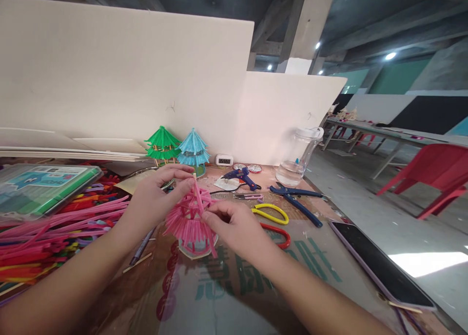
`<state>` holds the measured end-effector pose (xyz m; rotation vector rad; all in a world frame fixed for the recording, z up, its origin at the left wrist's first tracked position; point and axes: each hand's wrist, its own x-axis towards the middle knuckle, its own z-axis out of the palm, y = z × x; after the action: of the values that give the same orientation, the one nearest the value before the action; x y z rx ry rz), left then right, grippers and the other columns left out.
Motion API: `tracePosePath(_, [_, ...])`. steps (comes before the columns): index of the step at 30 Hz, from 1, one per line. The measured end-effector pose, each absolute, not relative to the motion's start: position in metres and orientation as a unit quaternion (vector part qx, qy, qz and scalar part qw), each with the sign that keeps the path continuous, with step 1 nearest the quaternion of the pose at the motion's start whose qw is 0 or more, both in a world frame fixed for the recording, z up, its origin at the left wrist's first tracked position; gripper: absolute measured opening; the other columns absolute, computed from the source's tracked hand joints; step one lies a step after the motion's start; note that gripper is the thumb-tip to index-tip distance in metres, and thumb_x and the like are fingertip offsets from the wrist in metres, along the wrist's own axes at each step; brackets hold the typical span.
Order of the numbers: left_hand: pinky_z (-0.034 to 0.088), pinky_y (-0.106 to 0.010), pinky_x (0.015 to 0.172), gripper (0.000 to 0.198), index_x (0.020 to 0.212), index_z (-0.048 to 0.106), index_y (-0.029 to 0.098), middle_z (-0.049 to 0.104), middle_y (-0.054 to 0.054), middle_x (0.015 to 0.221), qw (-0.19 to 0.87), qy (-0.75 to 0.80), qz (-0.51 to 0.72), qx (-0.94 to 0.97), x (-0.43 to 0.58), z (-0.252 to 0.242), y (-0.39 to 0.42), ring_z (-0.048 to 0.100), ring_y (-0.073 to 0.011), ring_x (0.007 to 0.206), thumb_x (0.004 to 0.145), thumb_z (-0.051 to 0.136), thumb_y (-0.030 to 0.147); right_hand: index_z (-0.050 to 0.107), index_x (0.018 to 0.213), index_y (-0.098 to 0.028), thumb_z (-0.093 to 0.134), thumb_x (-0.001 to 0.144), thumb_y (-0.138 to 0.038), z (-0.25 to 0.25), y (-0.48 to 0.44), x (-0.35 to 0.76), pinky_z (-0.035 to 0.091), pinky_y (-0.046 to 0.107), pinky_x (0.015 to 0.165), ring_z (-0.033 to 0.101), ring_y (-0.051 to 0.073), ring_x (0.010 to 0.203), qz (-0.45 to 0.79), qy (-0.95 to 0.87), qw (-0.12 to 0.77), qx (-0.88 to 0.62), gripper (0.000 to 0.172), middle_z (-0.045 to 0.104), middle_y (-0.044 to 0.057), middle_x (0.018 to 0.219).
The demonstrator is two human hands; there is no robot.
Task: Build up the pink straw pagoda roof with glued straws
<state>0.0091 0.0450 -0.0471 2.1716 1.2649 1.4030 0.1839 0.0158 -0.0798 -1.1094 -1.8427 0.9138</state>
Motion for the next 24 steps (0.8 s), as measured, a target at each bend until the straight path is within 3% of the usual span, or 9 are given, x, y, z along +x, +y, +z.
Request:
tracePosePath(7, [0.043, -0.038, 0.096, 0.017, 0.082, 0.071, 0.021, 0.070, -0.003, 0.101, 0.041, 0.411, 0.481, 0.774, 0.009, -0.047, 0.044, 0.060, -0.0202, 0.101, 0.085, 0.057, 0.031, 0.052, 0.061, -0.018, 0.051, 0.079, -0.037, -0.078, 0.015, 0.183, 0.030, 0.024, 0.053, 0.038, 0.011, 0.056, 0.367, -0.718, 0.395, -0.440, 0.027, 0.044, -0.002, 0.059])
tracePosePath(16, [0.043, -0.035, 0.096, 0.022, 0.089, 0.072, 0.021, 0.070, -0.004, 0.102, 0.039, 0.398, 0.476, 0.784, 0.006, -0.050, 0.048, 0.060, -0.0190, 0.101, 0.089, 0.052, 0.031, 0.052, 0.063, -0.018, 0.053, 0.079, -0.044, -0.079, 0.015, 0.183, 0.032, 0.024, 0.052, 0.039, 0.011, 0.056, 0.377, -0.708, 0.405, -0.440, 0.030, 0.046, -0.002, 0.060])
tracePosePath(21, [0.046, -0.033, 0.092, 0.035, 0.097, 0.069, 0.020, 0.070, -0.004, 0.103, 0.065, 0.431, 0.449, 0.780, -0.002, -0.036, 0.045, 0.060, -0.0212, 0.103, 0.092, 0.041, 0.042, 0.051, 0.066, -0.019, 0.050, 0.081, -0.048, -0.068, 0.024, 0.205, 0.031, 0.024, 0.051, 0.038, 0.011, 0.054, 0.288, -0.710, 0.440, -0.469, 0.033, 0.041, -0.004, 0.057])
tracePosePath(24, [0.048, -0.033, 0.090, 0.042, 0.101, 0.068, 0.020, 0.070, -0.005, 0.107, 0.095, 0.468, 0.384, 0.791, -0.010, -0.028, 0.041, 0.062, -0.0234, 0.103, 0.090, 0.041, 0.050, 0.055, 0.069, -0.019, 0.051, 0.081, -0.046, -0.058, 0.038, 0.233, 0.033, 0.024, 0.053, 0.041, 0.011, 0.055, 0.256, -0.735, 0.386, -0.495, 0.030, 0.047, -0.003, 0.059])
